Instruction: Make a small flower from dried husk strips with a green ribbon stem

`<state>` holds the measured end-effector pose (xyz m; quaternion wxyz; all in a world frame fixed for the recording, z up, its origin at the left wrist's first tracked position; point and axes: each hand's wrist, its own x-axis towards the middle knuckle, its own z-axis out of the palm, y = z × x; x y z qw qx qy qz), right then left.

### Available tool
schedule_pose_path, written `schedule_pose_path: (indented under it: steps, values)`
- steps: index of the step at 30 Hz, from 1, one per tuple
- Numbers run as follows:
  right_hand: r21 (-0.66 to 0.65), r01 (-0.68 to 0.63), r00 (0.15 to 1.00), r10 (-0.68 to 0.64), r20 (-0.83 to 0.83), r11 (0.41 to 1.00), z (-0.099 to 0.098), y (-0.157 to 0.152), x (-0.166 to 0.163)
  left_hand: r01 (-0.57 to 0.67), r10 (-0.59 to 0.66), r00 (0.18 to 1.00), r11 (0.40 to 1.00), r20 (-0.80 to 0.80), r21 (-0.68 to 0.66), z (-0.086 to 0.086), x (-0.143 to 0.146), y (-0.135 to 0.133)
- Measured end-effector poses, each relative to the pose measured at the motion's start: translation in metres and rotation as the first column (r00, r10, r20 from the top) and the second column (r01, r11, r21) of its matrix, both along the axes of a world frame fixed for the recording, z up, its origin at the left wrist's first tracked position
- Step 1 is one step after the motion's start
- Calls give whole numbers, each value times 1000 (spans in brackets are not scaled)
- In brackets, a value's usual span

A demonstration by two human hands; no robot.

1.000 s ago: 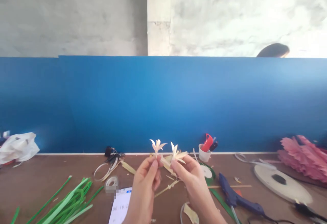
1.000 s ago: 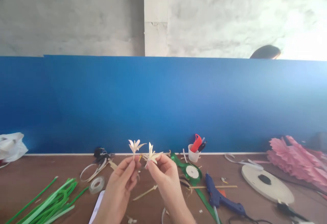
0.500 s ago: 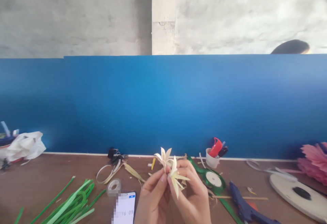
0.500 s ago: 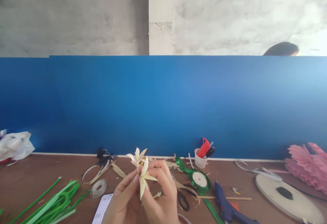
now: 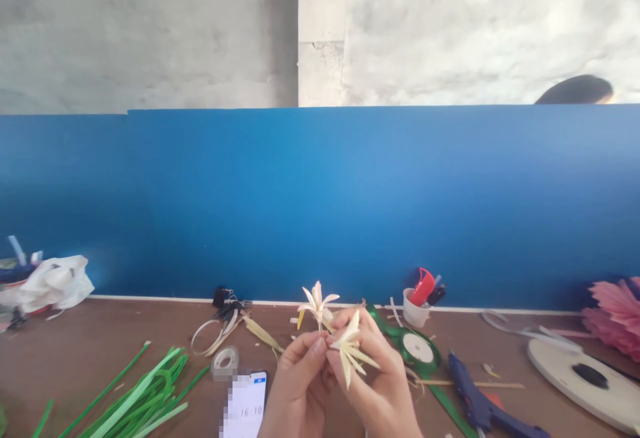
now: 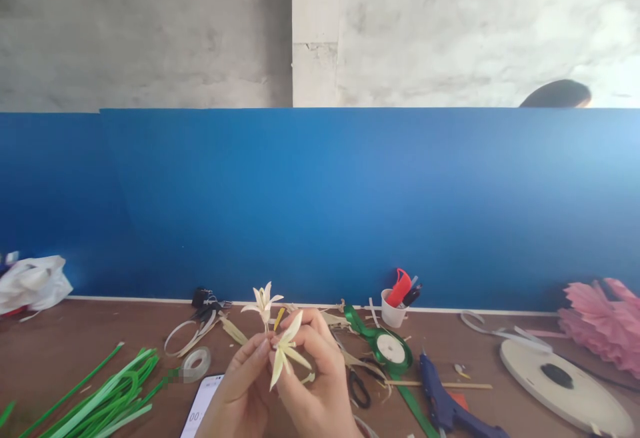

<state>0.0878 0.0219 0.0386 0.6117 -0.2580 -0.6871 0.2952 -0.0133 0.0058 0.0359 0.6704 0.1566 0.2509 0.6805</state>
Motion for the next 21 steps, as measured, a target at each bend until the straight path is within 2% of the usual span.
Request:
schedule_pose_path:
  steps: [7,13,16,21]
  values:
    - [-3,-4,995,5,102,1000,2,8,10,14,-17,995,999,-101,-31,-3,-3,0]
    - [-38,-4,996,8,92,999,6,8,12,-95,93,986,995,-138,-6,-2,-3,-1]
    - [-57,-23,997,27,69,998,4,7,9,-110,110,981,994,-159,9,-1,-4,-2]
    - [53,8,999,-11,49,999,0,6,1,-136,129,978,990,-166,-28,-2,-4,-4]
